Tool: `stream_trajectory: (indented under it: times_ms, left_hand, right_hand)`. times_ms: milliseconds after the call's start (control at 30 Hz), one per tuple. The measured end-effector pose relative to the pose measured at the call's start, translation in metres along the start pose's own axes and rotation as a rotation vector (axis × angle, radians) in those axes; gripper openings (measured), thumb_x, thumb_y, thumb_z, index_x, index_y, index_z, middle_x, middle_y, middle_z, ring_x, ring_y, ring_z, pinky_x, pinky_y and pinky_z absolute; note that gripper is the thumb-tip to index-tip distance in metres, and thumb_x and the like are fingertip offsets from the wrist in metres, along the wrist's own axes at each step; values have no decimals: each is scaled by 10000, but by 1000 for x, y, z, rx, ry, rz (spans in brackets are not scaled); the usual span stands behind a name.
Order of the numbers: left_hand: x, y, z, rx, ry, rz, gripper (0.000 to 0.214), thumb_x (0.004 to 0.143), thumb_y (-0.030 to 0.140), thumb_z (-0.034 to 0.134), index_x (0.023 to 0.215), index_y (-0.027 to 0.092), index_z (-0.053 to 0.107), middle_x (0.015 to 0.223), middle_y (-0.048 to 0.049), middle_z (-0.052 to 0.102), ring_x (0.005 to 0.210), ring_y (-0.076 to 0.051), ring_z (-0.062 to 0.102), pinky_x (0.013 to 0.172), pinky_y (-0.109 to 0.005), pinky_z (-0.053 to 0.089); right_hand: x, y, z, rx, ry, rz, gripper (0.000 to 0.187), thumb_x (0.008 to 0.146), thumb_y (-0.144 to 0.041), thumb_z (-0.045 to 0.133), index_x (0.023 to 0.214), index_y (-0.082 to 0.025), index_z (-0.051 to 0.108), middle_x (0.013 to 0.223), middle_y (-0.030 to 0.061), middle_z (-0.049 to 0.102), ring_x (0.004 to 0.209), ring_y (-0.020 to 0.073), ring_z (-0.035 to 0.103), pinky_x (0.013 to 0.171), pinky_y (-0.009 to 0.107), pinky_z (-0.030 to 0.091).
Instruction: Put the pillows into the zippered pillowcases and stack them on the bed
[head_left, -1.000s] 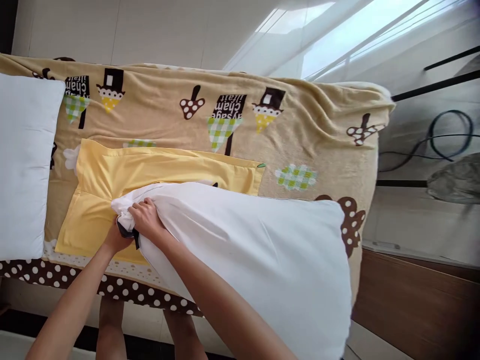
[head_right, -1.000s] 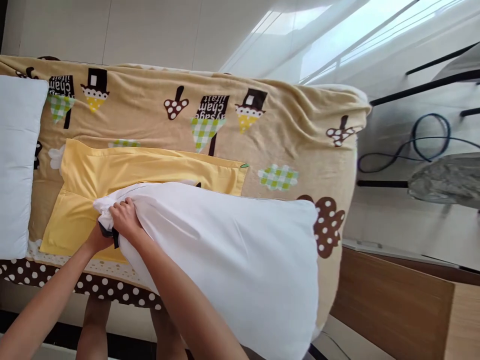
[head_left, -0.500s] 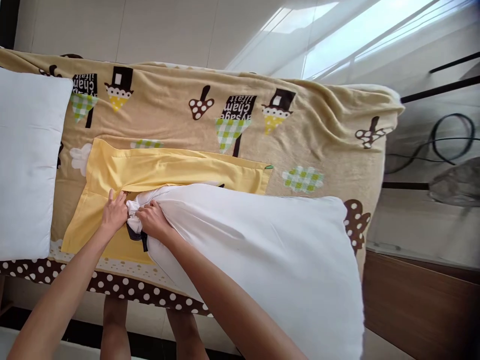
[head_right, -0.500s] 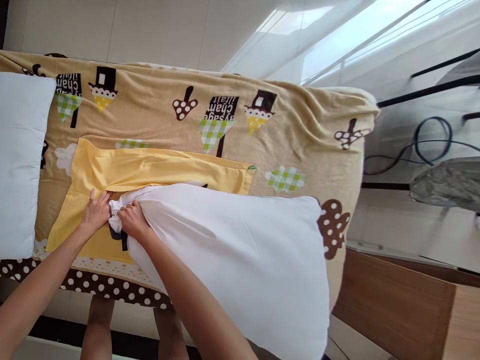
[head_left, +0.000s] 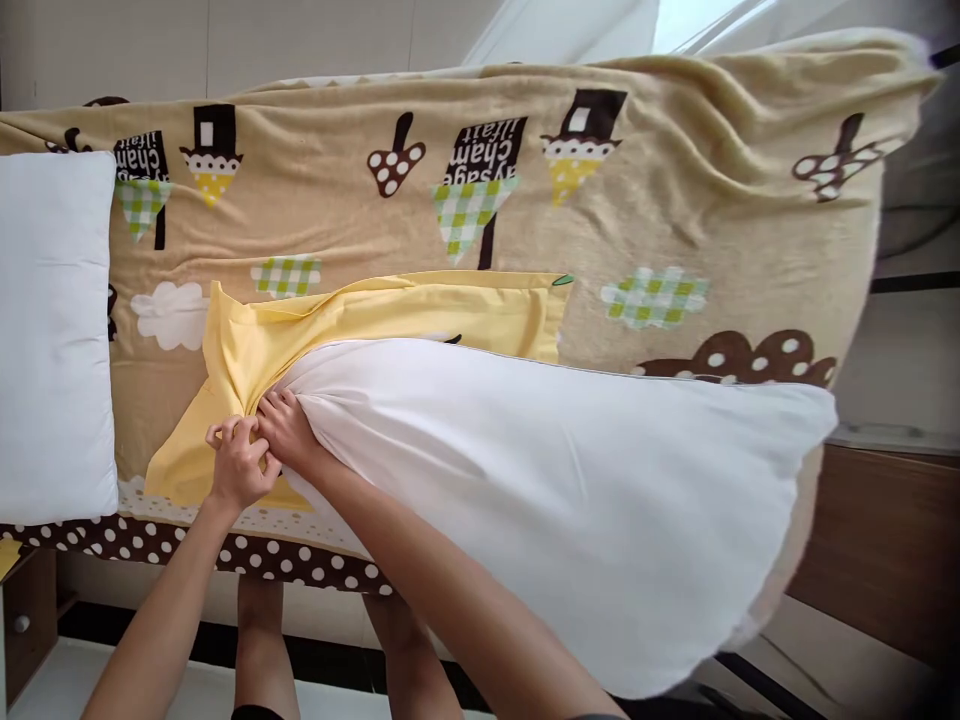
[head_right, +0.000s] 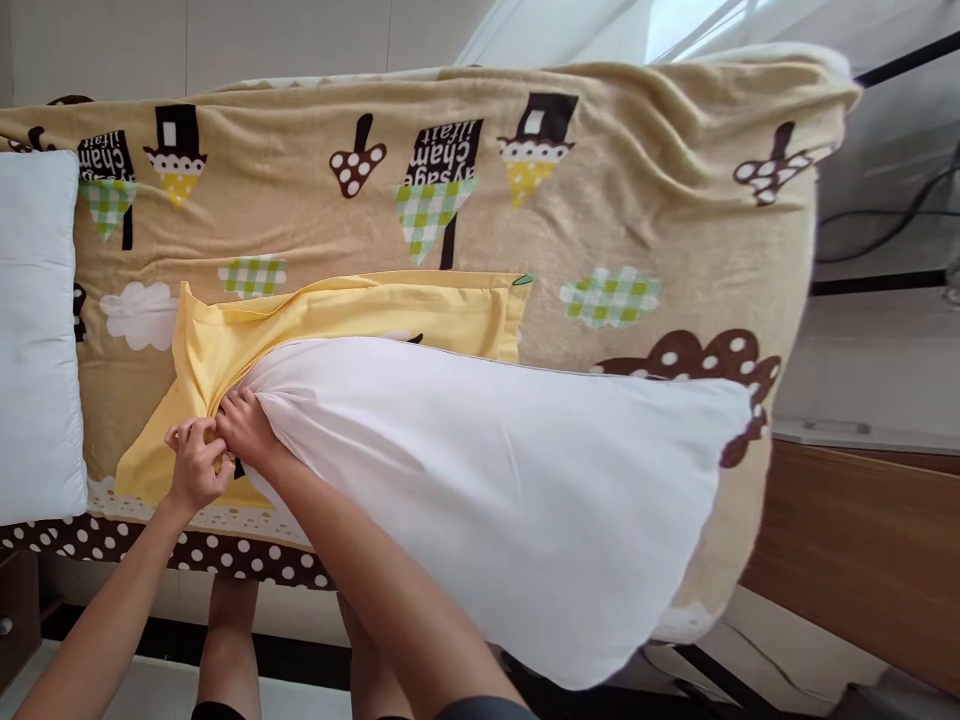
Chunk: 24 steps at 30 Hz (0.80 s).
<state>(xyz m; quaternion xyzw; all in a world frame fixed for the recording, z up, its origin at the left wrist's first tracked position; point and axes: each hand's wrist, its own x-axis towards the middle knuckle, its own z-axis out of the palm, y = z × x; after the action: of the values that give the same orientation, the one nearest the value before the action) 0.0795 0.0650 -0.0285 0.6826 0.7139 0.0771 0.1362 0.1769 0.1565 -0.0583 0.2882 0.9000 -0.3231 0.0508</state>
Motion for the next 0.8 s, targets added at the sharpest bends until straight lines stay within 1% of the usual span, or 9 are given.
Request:
stream_trajectory:
  times_ms: [100,200,267,333,367,433,500,633,800]
  left_hand:
    - [-9,0,9,-68,-23,-41,133,775,181,525,712,198,642,1074,-133,587,1075,-294,490,904,-469,357]
    - [-12,1,15,-102,-59,-62,224,857,178,445,872,203,667,1194,-143,548,1166,-289,456,954,-461,366]
    - [-9,3,16,-125,-69,-45,224,865,169,435,840,193,656,1202,-144,538,1181,-294,445,968,-468,370]
    - [-2,6,15,-166,-47,-42,207,853,165,448,786,179,643,1157,-148,540,1147,-297,455,964,-467,389]
    - [2,7,15,-197,-29,-51,202,856,169,451,796,175,644,1129,-148,540,1115,-291,466,955,-457,405]
    - [12,10,16,-274,5,-82,209,891,188,433,890,170,641,1095,-143,536,1057,-264,492,931,-418,442]
    - [25,11,20,-345,48,-133,222,935,211,393,1003,173,602,1086,-135,532,1028,-237,523,906,-374,466]
    - [61,6,32,-334,123,-347,228,935,258,437,1133,175,515,1044,-125,568,989,-238,575,834,-345,479]
    - [109,2,29,-216,-61,-439,47,864,205,520,884,209,562,746,-38,601,730,-211,591,662,-283,414]
  right_hand:
    - [-3,0,-21,51,-105,-21,160,826,-150,596,940,-103,699,1030,160,661,1044,274,534,925,401,319]
    - [-13,18,-64,202,-187,-65,282,769,-177,651,1045,-132,689,1111,133,673,1080,258,572,949,368,363]
    - [-29,44,-93,275,-62,-11,398,836,-253,606,1228,-192,626,1228,104,650,1145,247,563,964,366,385]
    - [-48,76,-111,222,89,201,581,864,-380,597,1409,-217,482,1363,132,571,1250,292,504,1008,435,362]
    - [-57,90,-114,170,91,309,715,837,-452,628,1469,-201,405,1400,168,530,1289,332,466,1024,484,338]
    - [-70,109,-110,104,-56,393,991,724,-572,711,1527,-168,295,1398,225,504,1302,394,433,1028,545,304]
    - [-74,111,-96,74,-183,390,1105,649,-596,757,1540,-167,265,1346,231,530,1259,404,455,1017,547,299]
    - [-62,88,-68,-60,-84,390,792,729,-359,727,1441,-174,435,1231,195,585,1151,348,495,948,453,317]
    - [-52,68,-64,-108,-40,226,506,808,-172,584,1313,-160,550,1109,157,637,1034,294,527,854,396,326]
